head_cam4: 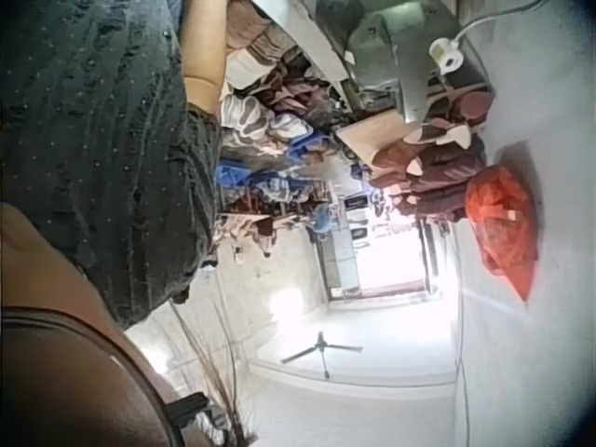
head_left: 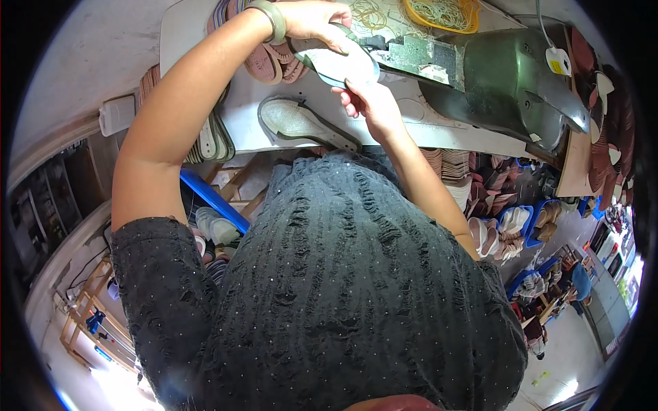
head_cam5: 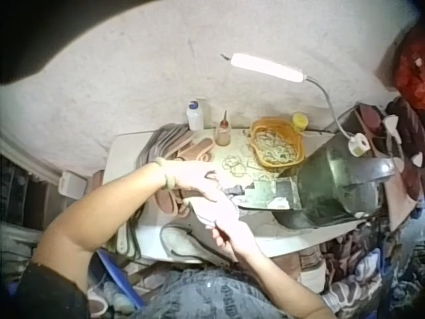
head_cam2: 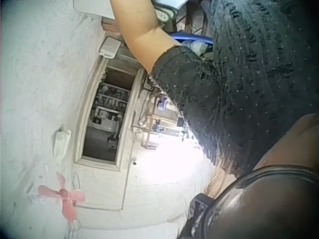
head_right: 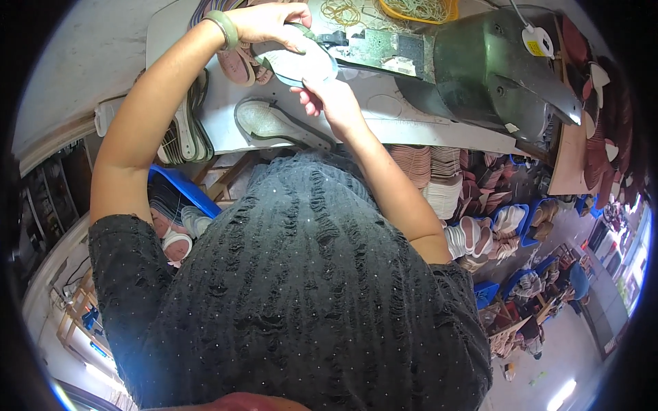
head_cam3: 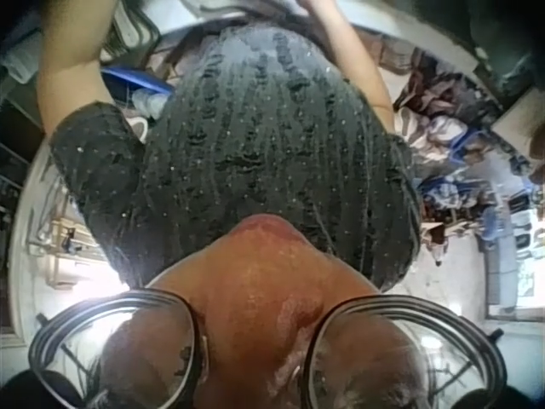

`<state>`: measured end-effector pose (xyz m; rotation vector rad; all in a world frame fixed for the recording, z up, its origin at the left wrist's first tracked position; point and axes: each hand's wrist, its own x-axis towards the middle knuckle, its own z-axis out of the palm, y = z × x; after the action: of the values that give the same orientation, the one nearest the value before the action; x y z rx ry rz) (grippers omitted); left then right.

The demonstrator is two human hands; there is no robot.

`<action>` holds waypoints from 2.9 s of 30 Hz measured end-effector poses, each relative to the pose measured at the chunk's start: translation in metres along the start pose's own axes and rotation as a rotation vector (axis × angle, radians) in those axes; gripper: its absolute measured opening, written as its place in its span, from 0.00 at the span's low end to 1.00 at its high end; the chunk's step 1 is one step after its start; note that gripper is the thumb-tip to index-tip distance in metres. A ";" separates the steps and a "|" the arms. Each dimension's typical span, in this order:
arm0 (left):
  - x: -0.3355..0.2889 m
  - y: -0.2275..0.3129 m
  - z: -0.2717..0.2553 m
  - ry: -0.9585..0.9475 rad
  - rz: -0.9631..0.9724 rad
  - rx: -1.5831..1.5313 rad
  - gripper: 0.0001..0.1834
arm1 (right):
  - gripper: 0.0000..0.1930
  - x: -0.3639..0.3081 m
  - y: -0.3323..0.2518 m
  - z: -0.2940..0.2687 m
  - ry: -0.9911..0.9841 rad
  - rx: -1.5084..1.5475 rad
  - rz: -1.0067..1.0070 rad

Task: Assembling and sorting shoe soles and components in a manufacturing facility.

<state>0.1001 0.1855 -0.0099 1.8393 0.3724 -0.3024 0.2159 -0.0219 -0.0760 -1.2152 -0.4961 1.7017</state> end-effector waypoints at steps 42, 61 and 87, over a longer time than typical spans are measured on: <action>-0.004 -0.033 0.108 1.183 -0.355 0.120 0.30 | 0.10 -0.002 0.032 -0.018 0.092 -0.318 -0.301; -0.233 -0.227 0.099 1.419 -0.907 0.262 0.28 | 0.30 0.031 0.082 -0.014 -0.010 -1.537 -0.475; -0.115 0.023 0.177 1.421 0.159 -0.482 0.21 | 0.15 -0.036 -0.001 0.043 -0.507 -0.348 -0.278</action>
<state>0.0004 -0.0019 0.0033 1.3078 1.1175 1.1853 0.1806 -0.0442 -0.0393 -0.8804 -1.2517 1.7160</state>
